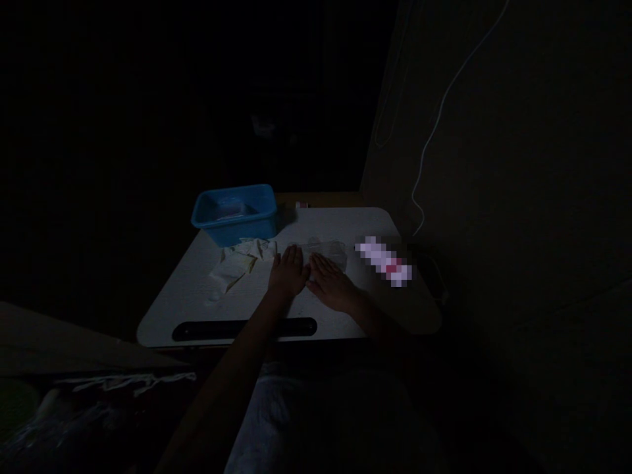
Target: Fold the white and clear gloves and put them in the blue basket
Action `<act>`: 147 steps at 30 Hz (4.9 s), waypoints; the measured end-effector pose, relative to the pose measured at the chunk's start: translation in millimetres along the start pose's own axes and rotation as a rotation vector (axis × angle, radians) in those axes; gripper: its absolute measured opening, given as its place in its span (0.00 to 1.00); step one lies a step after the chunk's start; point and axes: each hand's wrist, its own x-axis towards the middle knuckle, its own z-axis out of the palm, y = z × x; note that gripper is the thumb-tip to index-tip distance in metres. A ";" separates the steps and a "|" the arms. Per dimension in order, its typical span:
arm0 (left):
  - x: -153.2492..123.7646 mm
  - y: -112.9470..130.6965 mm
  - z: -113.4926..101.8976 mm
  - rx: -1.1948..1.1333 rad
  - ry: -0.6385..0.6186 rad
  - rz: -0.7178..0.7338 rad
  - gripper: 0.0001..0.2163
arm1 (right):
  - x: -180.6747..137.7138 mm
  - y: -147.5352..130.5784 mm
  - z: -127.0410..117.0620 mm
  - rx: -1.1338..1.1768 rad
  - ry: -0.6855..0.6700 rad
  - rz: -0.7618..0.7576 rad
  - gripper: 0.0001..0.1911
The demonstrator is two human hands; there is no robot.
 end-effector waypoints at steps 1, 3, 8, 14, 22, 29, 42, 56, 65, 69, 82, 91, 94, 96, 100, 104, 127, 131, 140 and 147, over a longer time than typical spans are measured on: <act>0.1 0.1 0.4 0.003 0.010 -0.004 0.26 | -3.2 1.8 1.3 -0.037 -0.017 0.035 0.31; 0.7 0.2 1.6 -0.004 0.018 -0.012 0.27 | -10.4 6.5 1.9 -0.104 -0.033 0.097 0.33; 2.6 0.3 2.6 -0.027 -0.008 -0.027 0.27 | -26.4 12.5 -2.1 -0.182 -0.029 0.261 0.37; 3.1 0.2 3.7 -0.016 0.000 -0.027 0.27 | -39.9 15.4 -3.3 -0.187 0.024 0.408 0.35; 3.4 1.4 2.6 -0.036 0.023 -0.021 0.26 | -11.4 32.0 -6.6 0.000 0.190 0.232 0.28; 2.6 2.3 1.0 -0.029 0.007 -0.020 0.27 | 28.6 31.3 6.8 -0.087 0.031 0.093 0.29; 1.6 1.9 4.0 -0.013 0.037 -0.075 0.29 | 17.7 33.8 12.6 -0.255 0.021 0.385 0.35; 0.3 3.3 0.7 -0.011 0.025 -0.092 0.29 | 15.3 32.4 5.2 -0.215 -0.020 0.410 0.32; 1.8 3.1 1.2 -0.028 0.017 -0.098 0.29 | 10.7 40.4 3.2 -0.206 -0.022 0.385 0.28; 1.2 3.6 0.2 -0.033 0.014 -0.098 0.30 | 11.8 40.3 4.5 -0.197 -0.024 0.419 0.29; -1.2 1.1 2.7 -0.072 0.139 -0.128 0.28 | 12.2 37.9 2.8 -0.200 -0.027 0.433 0.29; -1.8 -0.1 0.6 -0.114 0.113 0.186 0.23 | 13.8 36.7 3.6 -0.170 -0.023 0.441 0.31; 0.4 -1.4 5.6 -0.075 0.050 0.157 0.23 | 14.7 36.8 4.3 -0.162 -0.021 0.444 0.30; 0.7 -1.4 7.5 -0.048 0.034 0.093 0.24 | 14.9 36.6 3.9 -0.164 -0.024 0.446 0.30; -0.3 0.5 6.9 -0.021 0.028 -0.014 0.28 | 14.2 36.4 2.8 -0.172 -0.025 0.442 0.30; -0.5 2.9 3.7 -0.014 0.008 -0.056 0.30 | 13.4 36.7 2.5 -0.172 -0.019 0.440 0.30; -1.4 4.8 2.1 0.001 0.020 -0.061 0.30 | 9.3 36.3 4.1 -0.184 -0.032 0.200 0.27; -1.0 4.8 2.1 -0.007 -0.006 -0.072 0.30 | 10.0 32.8 2.5 -0.224 -0.021 0.306 0.29; -1.3 5.2 -0.6 -0.021 -0.020 -0.077 0.30 | 11.8 32.4 -0.5 -0.192 -0.025 0.395 0.30; -0.4 4.9 2.9 -0.019 -0.004 -0.074 0.30 | 8.8 34.8 -0.1 -0.139 -0.053 0.149 0.27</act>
